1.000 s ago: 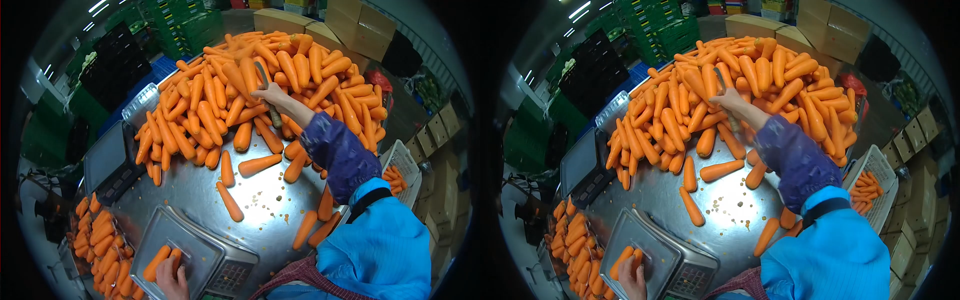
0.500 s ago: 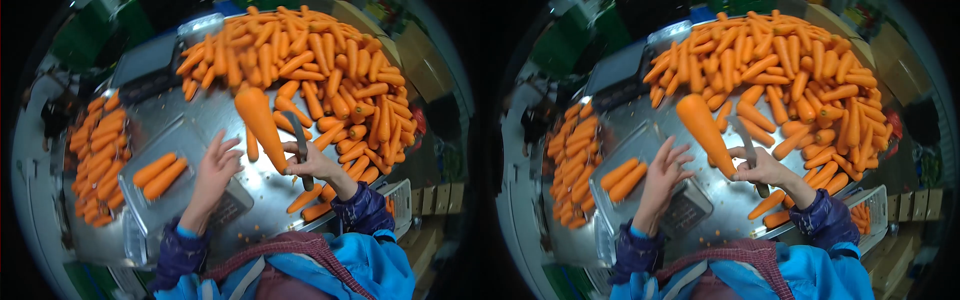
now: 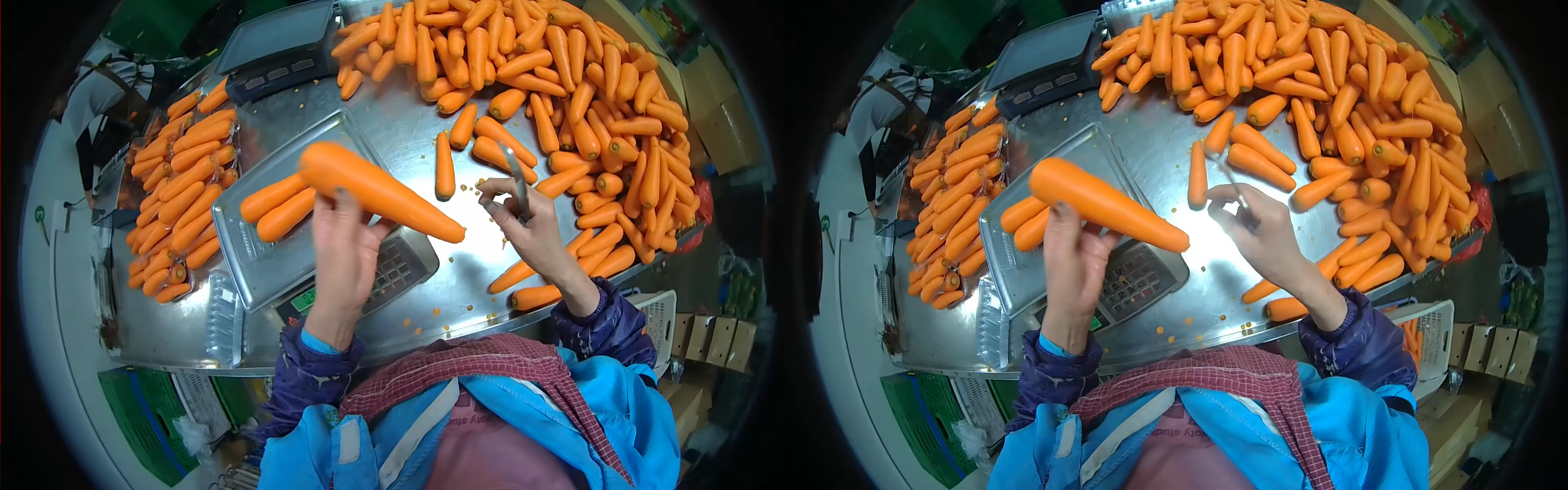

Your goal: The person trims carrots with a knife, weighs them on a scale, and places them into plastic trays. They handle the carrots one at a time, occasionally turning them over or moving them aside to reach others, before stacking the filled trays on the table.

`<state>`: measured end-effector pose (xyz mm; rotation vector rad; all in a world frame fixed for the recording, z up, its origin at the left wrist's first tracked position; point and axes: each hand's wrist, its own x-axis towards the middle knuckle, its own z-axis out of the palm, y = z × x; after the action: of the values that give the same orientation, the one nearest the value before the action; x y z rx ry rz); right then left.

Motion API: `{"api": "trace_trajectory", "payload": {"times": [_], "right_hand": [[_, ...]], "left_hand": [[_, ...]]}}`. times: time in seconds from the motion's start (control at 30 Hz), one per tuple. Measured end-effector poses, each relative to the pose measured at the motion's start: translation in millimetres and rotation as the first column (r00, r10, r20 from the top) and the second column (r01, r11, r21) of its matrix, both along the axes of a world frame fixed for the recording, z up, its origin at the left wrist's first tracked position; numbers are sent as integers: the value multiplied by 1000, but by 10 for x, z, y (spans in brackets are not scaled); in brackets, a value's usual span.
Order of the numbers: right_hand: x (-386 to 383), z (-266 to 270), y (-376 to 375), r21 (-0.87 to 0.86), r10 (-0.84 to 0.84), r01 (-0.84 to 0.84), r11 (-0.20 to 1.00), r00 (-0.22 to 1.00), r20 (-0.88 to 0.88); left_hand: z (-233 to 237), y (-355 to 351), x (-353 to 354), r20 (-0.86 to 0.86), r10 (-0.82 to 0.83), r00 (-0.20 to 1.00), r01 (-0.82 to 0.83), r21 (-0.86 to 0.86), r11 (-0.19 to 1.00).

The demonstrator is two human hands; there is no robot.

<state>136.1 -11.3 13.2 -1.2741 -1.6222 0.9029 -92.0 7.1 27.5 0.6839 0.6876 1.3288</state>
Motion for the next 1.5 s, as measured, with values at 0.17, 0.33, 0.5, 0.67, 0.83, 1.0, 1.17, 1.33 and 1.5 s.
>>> {"api": "trace_trajectory", "payload": {"times": [0.17, 0.33, 0.5, 0.67, 0.83, 1.0, 1.17, 1.33, 1.5], "right_hand": [[-263, 73, -18, 504, -55, -123, 855, 945, 323], [-466, 108, 103, 611, -159, -132, 781, 903, 399], [-522, 105, 166, 645, -202, -144, 751, 880, 430], [-405, 72, 278, 597, -292, -65, 799, 827, 481], [-183, 14, 419, 422, -145, 39, 906, 964, 221], [-298, 285, 263, -92, 110, -120, 988, 989, -102], [-362, 272, 286, -289, 273, -244, 926, 960, 62], [-333, 197, 245, -503, 211, -287, 815, 956, -205], [-236, 45, 262, -471, 52, -170, 866, 966, -254]], "left_hand": [[-98, -28, -155, 303, 51, 952, 0, -164, 986], [-159, -129, -147, 527, 27, 850, 129, -257, 958], [-210, -183, -132, 560, 19, 828, 182, -301, 936], [-250, -223, -152, 711, 24, 703, 291, -318, 903], [-229, -276, -158, 756, -7, 654, 301, -252, 920], [-215, -269, -109, 444, -72, 893, 195, -237, 952], [-108, -358, -26, -482, -290, 827, 336, 9, 942], [-65, -305, -162, -782, -352, 515, 472, -83, 877], [-396, 174, -1029, -822, 557, -122, 236, 521, 820]]}}
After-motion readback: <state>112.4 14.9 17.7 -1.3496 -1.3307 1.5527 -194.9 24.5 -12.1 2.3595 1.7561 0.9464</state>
